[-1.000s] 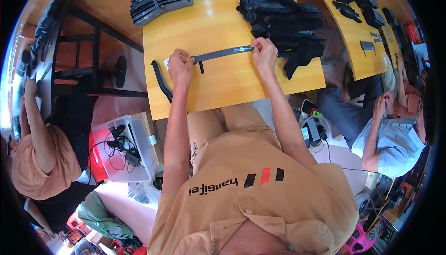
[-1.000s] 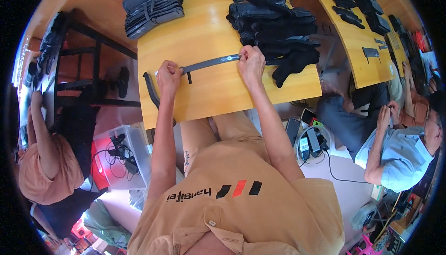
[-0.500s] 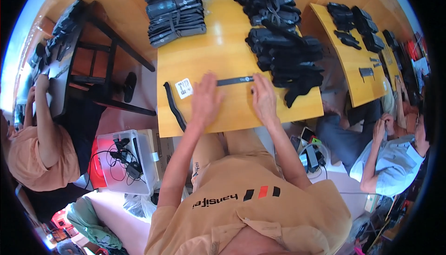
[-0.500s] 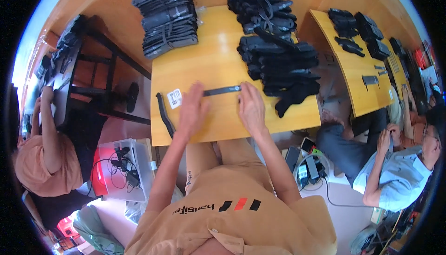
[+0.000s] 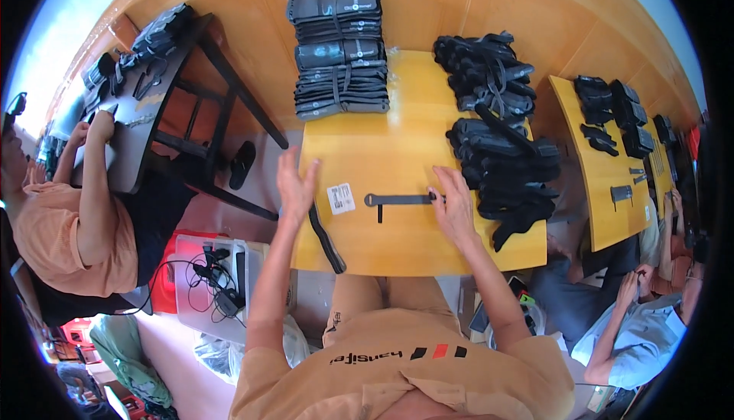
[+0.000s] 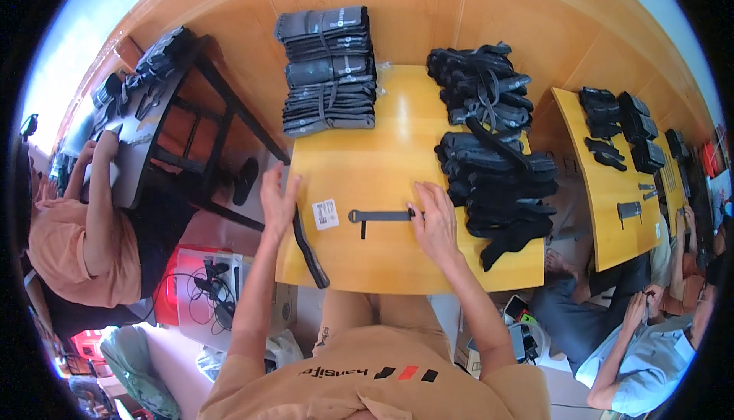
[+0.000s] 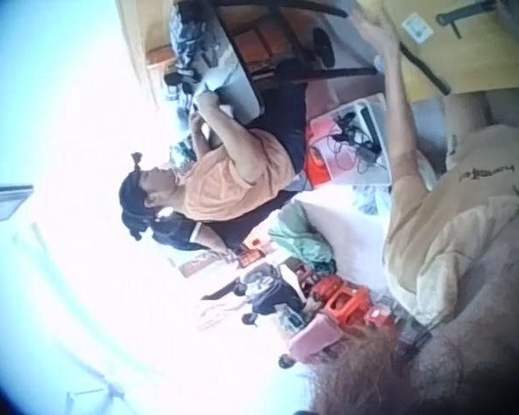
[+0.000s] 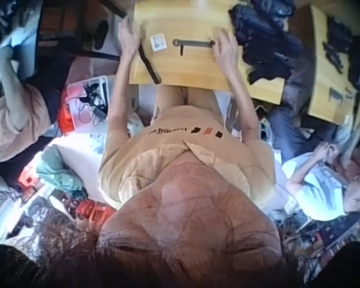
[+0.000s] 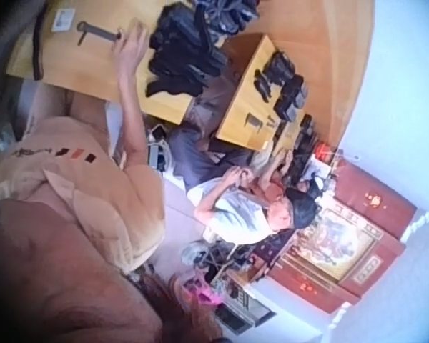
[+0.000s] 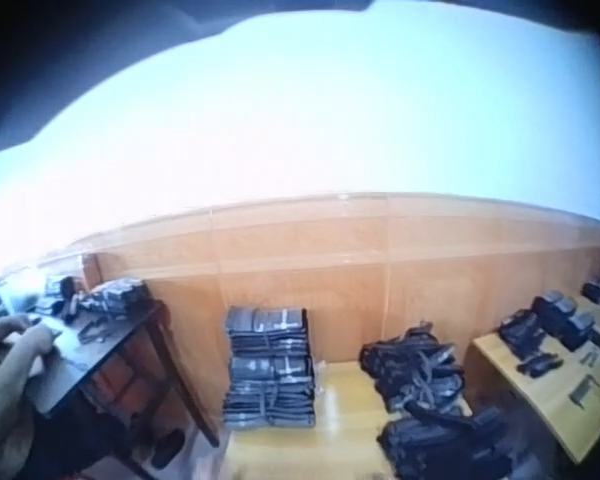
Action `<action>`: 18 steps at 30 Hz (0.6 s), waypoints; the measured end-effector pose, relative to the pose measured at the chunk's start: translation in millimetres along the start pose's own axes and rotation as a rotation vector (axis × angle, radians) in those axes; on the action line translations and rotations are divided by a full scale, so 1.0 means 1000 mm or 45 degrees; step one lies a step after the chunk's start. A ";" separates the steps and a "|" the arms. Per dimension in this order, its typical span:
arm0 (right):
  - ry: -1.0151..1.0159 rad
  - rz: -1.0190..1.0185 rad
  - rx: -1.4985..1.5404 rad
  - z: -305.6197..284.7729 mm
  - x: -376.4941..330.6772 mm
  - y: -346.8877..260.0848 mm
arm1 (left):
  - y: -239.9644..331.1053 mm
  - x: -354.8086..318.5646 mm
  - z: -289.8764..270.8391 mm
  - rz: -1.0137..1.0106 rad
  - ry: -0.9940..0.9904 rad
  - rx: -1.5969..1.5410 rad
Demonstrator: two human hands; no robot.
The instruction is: The recorder is inspecting and sorting black fabric straps, checking buckles and fasteners at a workstation.
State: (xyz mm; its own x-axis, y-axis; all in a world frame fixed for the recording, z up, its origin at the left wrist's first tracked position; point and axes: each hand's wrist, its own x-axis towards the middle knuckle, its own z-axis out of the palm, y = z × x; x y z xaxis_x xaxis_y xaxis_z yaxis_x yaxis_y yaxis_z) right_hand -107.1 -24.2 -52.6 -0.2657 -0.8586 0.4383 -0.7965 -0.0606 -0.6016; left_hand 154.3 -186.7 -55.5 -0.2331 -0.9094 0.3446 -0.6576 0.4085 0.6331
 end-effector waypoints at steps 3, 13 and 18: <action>-0.052 0.006 0.111 0.014 0.058 0.007 | -0.036 0.054 -0.009 -0.184 0.112 -0.039; -0.519 1.184 0.812 0.095 0.221 0.037 | -0.069 0.175 0.030 -0.872 -0.476 -0.637; -0.616 1.277 0.897 0.117 0.232 0.037 | -0.073 0.189 0.045 -0.900 -0.754 -0.708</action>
State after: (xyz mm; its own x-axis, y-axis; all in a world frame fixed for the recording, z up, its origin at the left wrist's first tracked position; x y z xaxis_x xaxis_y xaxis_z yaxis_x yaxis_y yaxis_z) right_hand -134.6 -285.4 -50.8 -0.2342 -0.7710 -0.5922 0.1226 0.5809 -0.8047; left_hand 126.3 -392.4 -67.7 -0.3360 -0.7859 -0.5191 -0.3966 -0.3819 0.8348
